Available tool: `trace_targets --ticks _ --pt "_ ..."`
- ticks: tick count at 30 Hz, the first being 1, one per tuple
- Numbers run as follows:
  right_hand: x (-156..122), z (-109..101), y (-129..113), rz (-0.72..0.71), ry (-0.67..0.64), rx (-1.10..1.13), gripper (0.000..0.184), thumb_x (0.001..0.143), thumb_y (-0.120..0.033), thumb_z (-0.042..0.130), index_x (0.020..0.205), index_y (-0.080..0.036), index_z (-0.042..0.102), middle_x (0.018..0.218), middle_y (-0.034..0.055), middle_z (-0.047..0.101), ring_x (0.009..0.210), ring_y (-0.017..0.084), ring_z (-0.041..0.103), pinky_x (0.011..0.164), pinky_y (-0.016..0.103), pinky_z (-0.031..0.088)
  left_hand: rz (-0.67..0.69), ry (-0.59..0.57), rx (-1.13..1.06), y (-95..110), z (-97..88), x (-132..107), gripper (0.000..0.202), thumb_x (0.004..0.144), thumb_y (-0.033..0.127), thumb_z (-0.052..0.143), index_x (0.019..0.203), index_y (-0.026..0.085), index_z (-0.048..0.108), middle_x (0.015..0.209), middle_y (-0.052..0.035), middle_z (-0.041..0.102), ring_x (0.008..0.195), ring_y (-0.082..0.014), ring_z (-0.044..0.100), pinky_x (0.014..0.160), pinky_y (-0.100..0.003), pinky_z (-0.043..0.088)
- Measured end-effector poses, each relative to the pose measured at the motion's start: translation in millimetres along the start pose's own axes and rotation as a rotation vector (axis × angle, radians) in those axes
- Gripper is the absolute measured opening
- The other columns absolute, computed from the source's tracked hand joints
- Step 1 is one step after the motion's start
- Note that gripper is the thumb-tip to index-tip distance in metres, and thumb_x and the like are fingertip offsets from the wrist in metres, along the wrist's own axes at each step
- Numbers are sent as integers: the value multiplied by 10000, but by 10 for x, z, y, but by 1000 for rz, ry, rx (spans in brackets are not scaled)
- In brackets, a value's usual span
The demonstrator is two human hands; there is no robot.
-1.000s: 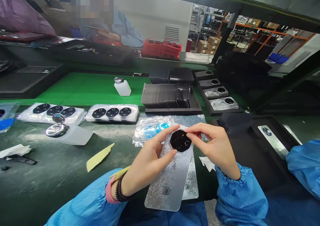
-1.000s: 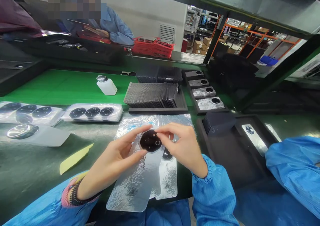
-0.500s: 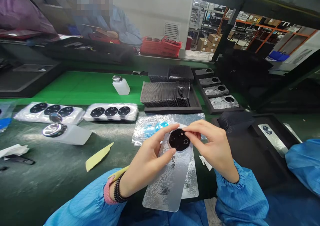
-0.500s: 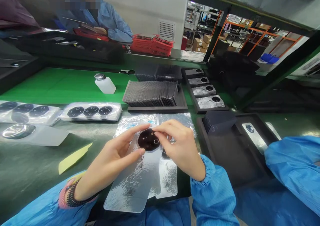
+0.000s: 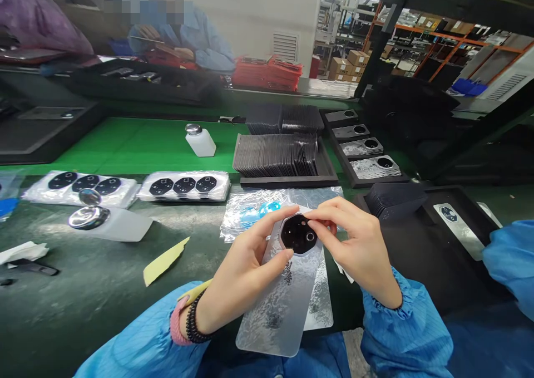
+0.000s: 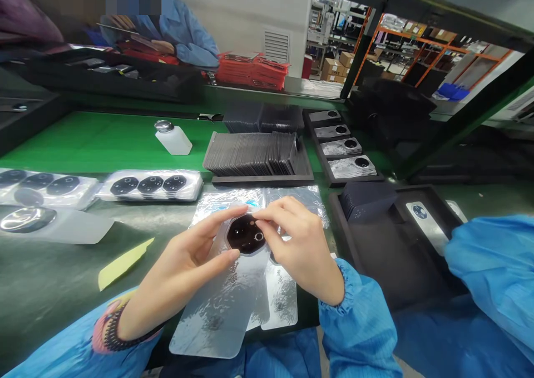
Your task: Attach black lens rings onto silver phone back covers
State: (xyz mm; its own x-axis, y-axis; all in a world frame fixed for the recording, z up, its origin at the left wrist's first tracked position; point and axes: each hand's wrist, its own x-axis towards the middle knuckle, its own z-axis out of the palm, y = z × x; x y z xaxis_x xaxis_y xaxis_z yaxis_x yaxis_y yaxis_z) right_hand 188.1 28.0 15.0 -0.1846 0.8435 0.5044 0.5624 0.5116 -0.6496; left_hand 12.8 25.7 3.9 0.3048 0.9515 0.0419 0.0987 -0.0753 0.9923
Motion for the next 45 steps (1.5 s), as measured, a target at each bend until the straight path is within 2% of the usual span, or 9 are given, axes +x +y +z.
trace_targets --ticks 6,11,14,20,29,34,37,42,45 --pt "-29 -15 -17 -97 13 -94 166 877 -99 559 901 -217 673 795 -1 655 750 138 635 644 256 543 78 -11 4 -42 -9 4 425 775 176 611 1198 209 613 1255 -41 648 1190 -238 577 1009 -332 476" --pt "-71 -19 -50 -175 54 -169 164 898 -99 540 928 -207 660 789 3 648 733 130 615 619 249 539 169 -17 -29 -64 -13 -16 428 781 111 610 1173 280 633 1229 25 664 1173 -185 589 968 -243 488" --pt "-89 -17 -70 -217 74 -211 165 895 -80 539 929 -188 658 782 11 649 719 128 593 619 250 532 195 -27 -45 -69 -11 -23 433 787 90 610 1167 296 636 1224 30 666 1155 -182 602 950 -233 498" --pt "-85 -34 -87 -277 61 -227 136 879 -70 555 931 -144 656 782 31 653 722 140 578 641 265 531 206 -41 -59 -86 -20 -28 444 781 66 600 1163 289 638 1221 19 666 1126 -180 619 890 -208 525" --pt "-99 -39 -84 -310 25 -259 157 878 -37 532 945 -131 637 790 45 645 729 150 554 643 278 521 202 -34 -74 -83 14 -26 429 790 76 598 1163 282 640 1223 17 665 1151 -192 602 917 -223 517" --pt "-105 -24 -80 -326 25 -289 174 886 -31 511 964 -134 627 805 50 644 745 154 555 660 288 525 181 -42 -73 -94 5 -46 411 799 85 591 1165 267 634 1222 -1 665 1111 -203 629 856 -229 552" --pt "-111 -24 -82 -339 29 -309 181 880 -18 507 958 -129 627 792 53 642 741 158 558 653 289 525 204 -41 -69 -80 -7 -41 409 794 79 593 1160 256 637 1226 -9 665 1131 -209 618 909 -248 531" --pt "-133 -23 -99 -367 48 -363 159 879 -31 518 949 -119 631 751 53 643 686 158 537 600 288 512 214 -49 -50 -73 0 -40 413 807 79 589 1169 276 627 1227 9 664 1129 -186 619 893 -215 529" --pt "-145 -19 -112 -382 48 -386 162 879 -25 515 949 -114 631 744 55 645 677 154 528 593 289 510 241 -43 -34 -89 4 -48 430 812 74 587 1188 281 614 1242 15 656 1169 -183 593 950 -222 497"
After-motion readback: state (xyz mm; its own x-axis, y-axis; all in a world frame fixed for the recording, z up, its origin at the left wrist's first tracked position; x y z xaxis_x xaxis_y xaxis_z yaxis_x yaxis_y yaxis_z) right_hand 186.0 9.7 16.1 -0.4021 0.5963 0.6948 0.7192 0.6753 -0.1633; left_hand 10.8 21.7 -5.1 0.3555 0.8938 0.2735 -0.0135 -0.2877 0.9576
